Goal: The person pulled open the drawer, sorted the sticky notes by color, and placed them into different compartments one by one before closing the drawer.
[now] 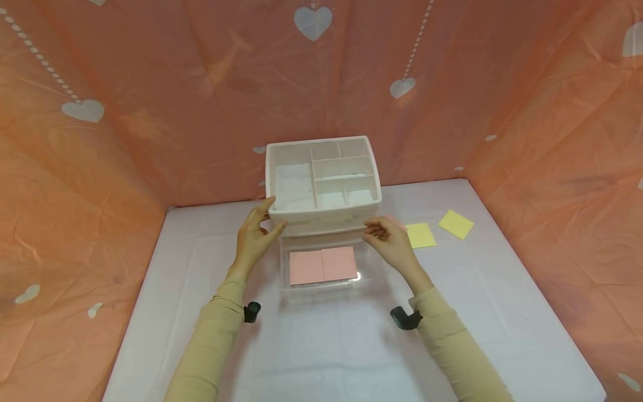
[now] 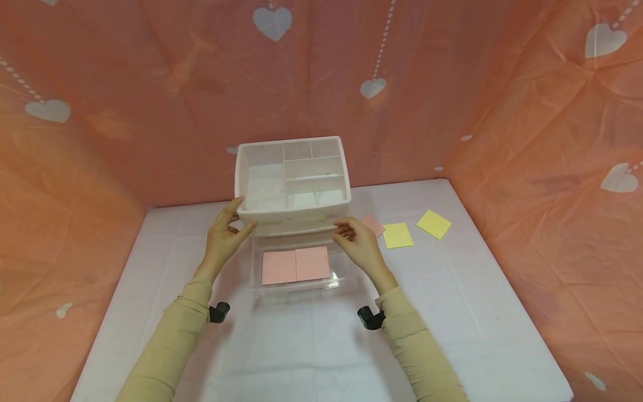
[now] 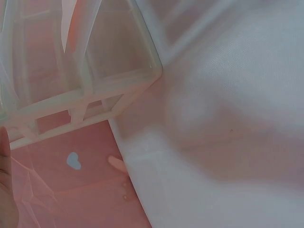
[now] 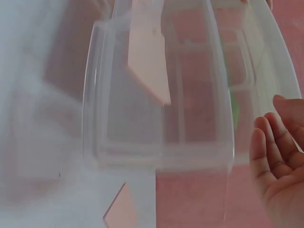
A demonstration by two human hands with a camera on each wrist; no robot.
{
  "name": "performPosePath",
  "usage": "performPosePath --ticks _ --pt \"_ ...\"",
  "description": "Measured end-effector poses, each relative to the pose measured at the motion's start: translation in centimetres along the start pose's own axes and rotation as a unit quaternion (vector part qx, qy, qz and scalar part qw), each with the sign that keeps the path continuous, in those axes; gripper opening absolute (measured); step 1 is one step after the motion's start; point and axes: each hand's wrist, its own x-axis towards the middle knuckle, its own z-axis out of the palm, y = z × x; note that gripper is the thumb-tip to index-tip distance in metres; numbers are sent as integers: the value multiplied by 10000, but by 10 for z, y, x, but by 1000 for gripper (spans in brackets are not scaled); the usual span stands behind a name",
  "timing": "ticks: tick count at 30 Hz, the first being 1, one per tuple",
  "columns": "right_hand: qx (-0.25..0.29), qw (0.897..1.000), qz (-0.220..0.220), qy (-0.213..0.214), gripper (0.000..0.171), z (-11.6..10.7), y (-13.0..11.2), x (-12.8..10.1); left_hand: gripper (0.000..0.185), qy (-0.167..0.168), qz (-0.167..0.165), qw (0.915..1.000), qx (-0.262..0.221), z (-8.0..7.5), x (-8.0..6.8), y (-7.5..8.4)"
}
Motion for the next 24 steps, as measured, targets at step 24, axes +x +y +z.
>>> performPosePath --ticks 24 --pt "470 9808 1839 443 44 -35 77 27 60 -75 -152 9998 -125 -1 0 1"
